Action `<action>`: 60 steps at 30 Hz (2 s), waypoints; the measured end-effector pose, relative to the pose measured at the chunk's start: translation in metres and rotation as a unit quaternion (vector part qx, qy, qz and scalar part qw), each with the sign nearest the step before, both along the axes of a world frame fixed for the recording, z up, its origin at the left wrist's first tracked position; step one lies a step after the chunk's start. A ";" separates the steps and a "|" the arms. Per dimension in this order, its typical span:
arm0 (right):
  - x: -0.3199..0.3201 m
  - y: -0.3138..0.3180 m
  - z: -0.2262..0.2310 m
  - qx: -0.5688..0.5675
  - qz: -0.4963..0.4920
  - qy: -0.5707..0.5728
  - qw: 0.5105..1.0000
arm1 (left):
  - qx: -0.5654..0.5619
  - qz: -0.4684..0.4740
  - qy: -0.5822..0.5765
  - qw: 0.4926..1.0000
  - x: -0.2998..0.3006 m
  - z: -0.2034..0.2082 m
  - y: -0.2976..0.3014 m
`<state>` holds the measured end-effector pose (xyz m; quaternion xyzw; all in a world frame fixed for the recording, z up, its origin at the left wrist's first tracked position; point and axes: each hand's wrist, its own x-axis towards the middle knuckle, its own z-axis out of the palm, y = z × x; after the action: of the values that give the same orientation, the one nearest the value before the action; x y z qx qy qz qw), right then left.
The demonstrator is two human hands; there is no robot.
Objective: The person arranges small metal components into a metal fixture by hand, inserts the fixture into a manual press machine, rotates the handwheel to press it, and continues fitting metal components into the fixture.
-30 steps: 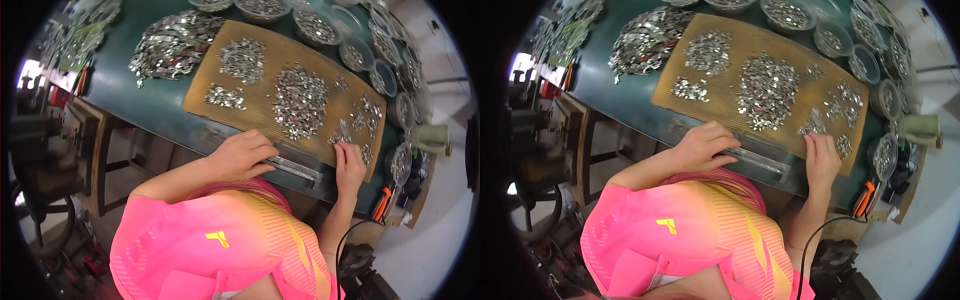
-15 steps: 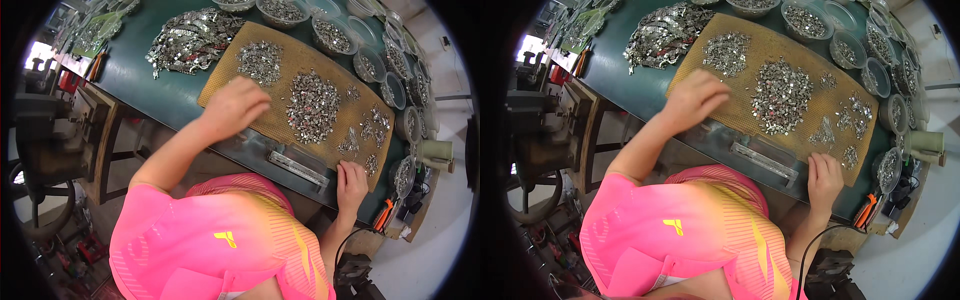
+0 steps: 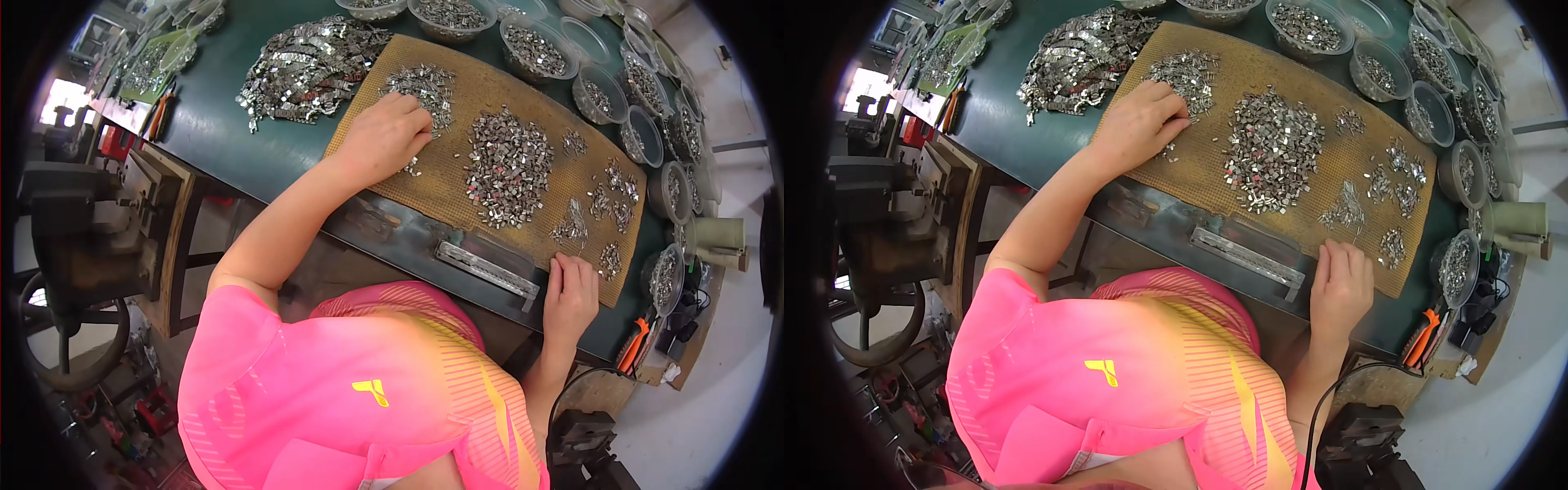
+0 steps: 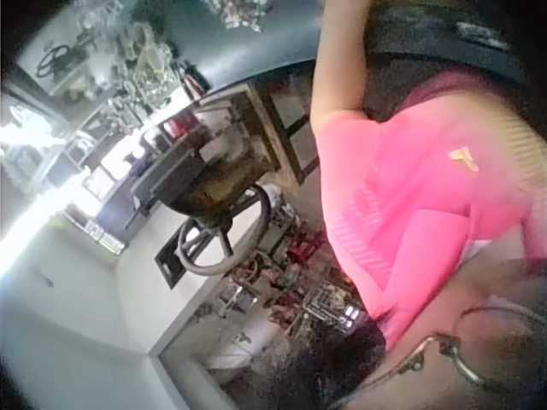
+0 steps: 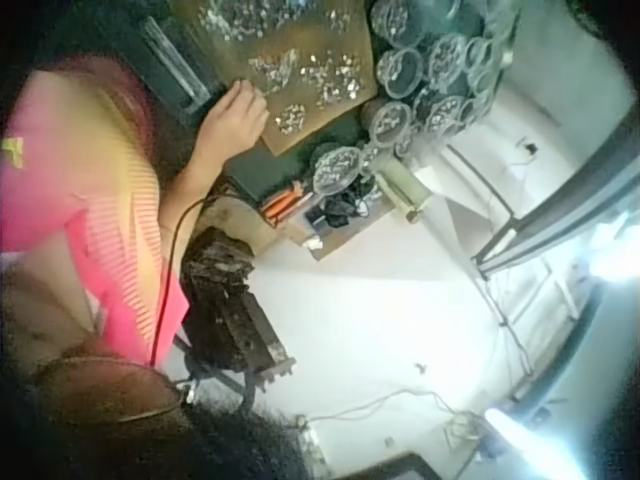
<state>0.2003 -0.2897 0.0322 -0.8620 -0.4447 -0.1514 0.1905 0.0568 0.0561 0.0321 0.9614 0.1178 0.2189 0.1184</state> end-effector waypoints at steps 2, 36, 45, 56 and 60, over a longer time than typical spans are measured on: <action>-0.002 0.000 0.000 -0.003 -0.003 -0.010 1.000 | -0.029 -0.001 -0.024 0.999 -0.002 0.002 0.000; -0.023 -0.010 0.018 0.067 0.169 0.203 0.962 | -0.490 -0.004 -0.091 0.867 -0.048 -0.007 -0.053; -0.023 -0.005 0.019 0.063 0.185 0.167 0.966 | -0.367 -0.025 -0.103 0.924 -0.044 -0.001 -0.055; -0.027 -0.001 0.015 0.040 0.178 0.119 0.976 | -0.409 -0.017 -0.054 0.911 -0.048 -0.005 -0.058; -0.027 0.001 0.021 0.032 0.177 0.112 0.977 | -0.431 -0.015 -0.054 0.901 -0.047 -0.007 -0.059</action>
<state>0.1729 -0.2891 0.0533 -0.7746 -0.5612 -0.0320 0.2899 0.0094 -0.0027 0.0249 0.8046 0.1797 0.1963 0.5308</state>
